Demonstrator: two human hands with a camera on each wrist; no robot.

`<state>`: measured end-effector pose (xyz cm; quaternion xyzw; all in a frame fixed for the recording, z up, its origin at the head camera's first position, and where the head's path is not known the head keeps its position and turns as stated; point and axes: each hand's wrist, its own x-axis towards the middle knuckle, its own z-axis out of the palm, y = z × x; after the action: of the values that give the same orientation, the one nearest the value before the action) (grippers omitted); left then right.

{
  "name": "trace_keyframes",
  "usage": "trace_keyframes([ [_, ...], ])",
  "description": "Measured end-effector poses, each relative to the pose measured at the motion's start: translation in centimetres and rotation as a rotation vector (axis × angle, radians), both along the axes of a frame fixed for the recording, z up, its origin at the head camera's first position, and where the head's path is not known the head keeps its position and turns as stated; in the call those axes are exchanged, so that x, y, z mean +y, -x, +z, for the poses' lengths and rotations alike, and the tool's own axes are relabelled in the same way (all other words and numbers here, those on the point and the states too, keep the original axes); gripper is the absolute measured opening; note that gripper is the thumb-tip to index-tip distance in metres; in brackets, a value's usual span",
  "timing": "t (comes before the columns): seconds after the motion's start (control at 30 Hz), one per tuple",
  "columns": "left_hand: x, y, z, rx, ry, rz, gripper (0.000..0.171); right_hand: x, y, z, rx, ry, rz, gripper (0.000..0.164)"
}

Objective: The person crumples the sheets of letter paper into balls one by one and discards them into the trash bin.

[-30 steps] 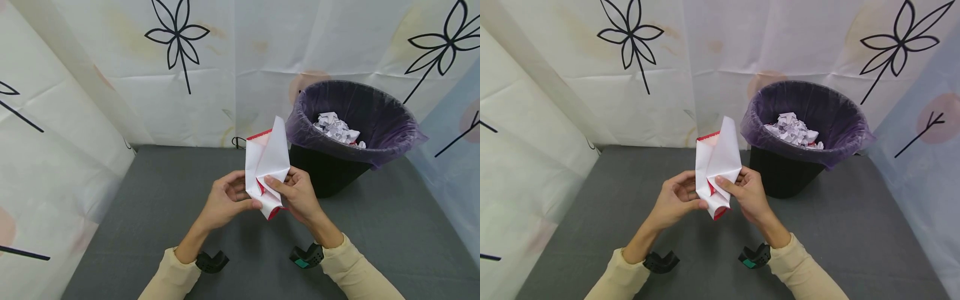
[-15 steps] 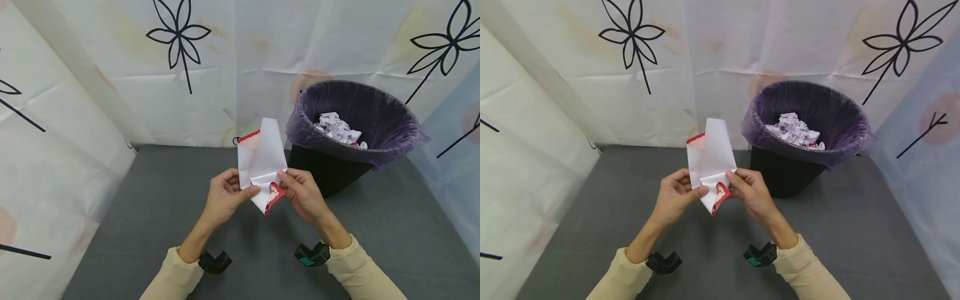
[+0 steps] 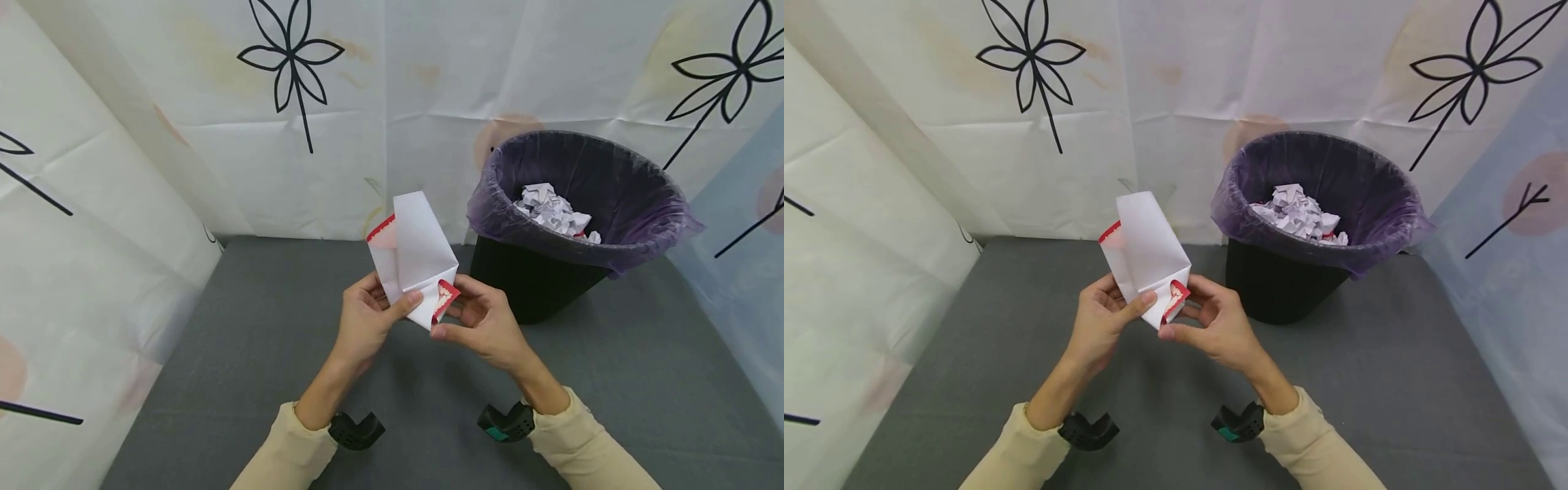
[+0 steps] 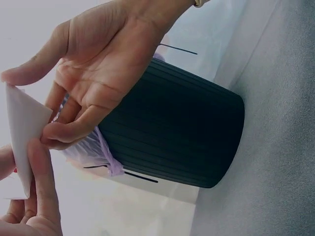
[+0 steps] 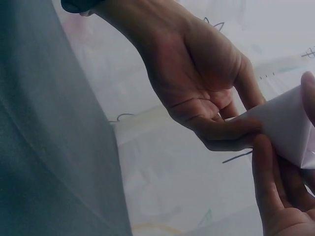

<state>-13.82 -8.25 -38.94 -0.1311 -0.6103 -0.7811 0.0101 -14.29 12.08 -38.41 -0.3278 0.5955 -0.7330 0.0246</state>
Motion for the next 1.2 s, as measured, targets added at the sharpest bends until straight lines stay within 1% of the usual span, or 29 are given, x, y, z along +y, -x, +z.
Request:
trace_keyframes([
  [0.17, 0.23, -0.13, 0.27, 0.003, 0.014, 0.028, 0.046, -0.22, 0.11, -0.31, 0.027, 0.010, -0.033, 0.066],
  [0.27, 0.36, -0.17, 0.42, 0.012, 0.018, 0.036, 0.040, -0.26, 0.13, -0.38, 0.017, 0.008, -0.064, 0.062],
  [0.43, 0.59, -0.25, 0.61, 0.056, 0.053, 0.033, 0.036, -0.24, -0.01, -0.27, -0.009, -0.007, -0.128, 0.056],
  [0.5, 0.63, -0.26, 0.64, 0.064, 0.057, 0.024, 0.036, -0.25, -0.02, -0.23, -0.023, -0.010, -0.141, 0.054],
  [0.67, 0.53, -0.18, 0.52, 0.066, 0.025, -0.022, 0.032, -0.28, 0.11, -0.24, -0.045, 0.006, -0.181, 0.045],
  [0.8, 0.39, -0.18, 0.52, 0.070, 0.001, -0.066, 0.036, -0.35, 0.15, -0.22, -0.064, 0.048, -0.209, 0.034],
  [0.9, 0.38, -0.26, 0.64, 0.065, -0.007, -0.083, 0.037, -0.45, 0.17, -0.17, -0.078, 0.063, -0.230, 0.031],
  [1.03, 0.47, -0.29, 0.73, 0.056, 0.004, -0.067, 0.034, -0.65, 0.17, -0.11, -0.085, 0.051, -0.261, 0.033],
  [1.2, 0.58, -0.21, 0.72, 0.034, 0.024, -0.016, 0.033, -0.88, 0.18, 0.14, -0.094, 0.012, -0.265, 0.039],
])
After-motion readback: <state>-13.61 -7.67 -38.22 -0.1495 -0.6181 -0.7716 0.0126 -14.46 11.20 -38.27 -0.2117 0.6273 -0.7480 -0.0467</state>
